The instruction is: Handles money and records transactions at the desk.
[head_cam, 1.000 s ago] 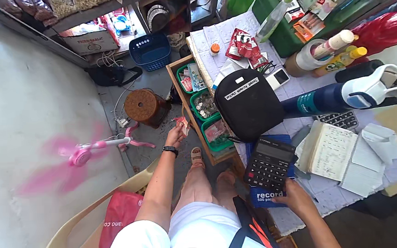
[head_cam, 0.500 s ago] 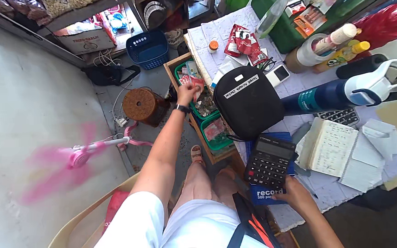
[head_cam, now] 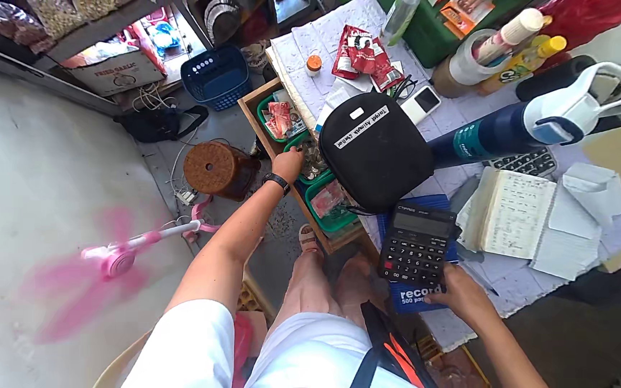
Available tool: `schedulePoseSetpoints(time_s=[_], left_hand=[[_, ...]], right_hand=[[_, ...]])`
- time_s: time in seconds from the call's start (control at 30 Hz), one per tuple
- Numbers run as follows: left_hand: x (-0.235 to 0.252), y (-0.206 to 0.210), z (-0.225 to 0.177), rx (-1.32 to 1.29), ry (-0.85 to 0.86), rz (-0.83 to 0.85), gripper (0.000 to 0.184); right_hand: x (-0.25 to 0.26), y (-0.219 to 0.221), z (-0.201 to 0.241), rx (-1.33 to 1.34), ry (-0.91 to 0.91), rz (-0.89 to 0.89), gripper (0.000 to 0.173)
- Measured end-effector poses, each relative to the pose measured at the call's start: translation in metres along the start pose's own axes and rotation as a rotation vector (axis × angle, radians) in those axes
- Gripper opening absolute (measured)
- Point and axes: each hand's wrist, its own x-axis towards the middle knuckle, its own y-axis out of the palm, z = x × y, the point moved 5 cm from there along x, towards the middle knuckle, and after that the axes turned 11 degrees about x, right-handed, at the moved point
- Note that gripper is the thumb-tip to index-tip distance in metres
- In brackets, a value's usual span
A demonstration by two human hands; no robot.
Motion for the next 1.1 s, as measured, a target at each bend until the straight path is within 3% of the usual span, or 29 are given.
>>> schedulePoseSetpoints(time_s=[0.17, 0.5, 0.63, 0.83, 0.97, 1.07, 1.1], left_hand=[[0.011, 0.002, -0.013, 0.126, -0.022, 0.05, 0.034], [-0.003, -0.015, -0.01, -0.016, -0.006, 0.016, 0.021], [-0.018, -0.017, -0.005, -0.157, -0.015, -0.15, 0.023], [-0.073, -0.006, 0.016, -0.678, -0.124, -0.45, 0.032], [-0.155, -0.007, -0.035, -0.938, -0.024, -0.553, 0.029], [-0.226, -0.008, -0.12, -1.055, 0.111, -0.447, 0.024], [-0.247, -0.005, -0.153, -1.089, 0.143, -0.399, 0.022]], right_hand=[[0.0, -0.001, -0.001, 0.004, 0.012, -0.002, 0.099], [-0.003, -0.006, -0.003, 0.117, -0.026, 0.017, 0.094], [-0.004, -0.003, -0.01, 0.173, -0.071, 0.008, 0.093], [-0.004, 0.002, -0.018, 0.247, -0.143, -0.03, 0.092], [-0.018, 0.005, -0.021, 0.316, -0.204, -0.094, 0.081], [-0.048, 0.007, -0.027, 0.504, -0.341, -0.188, 0.041], [-0.062, 0.007, -0.033, 0.622, -0.411, -0.233, 0.036]])
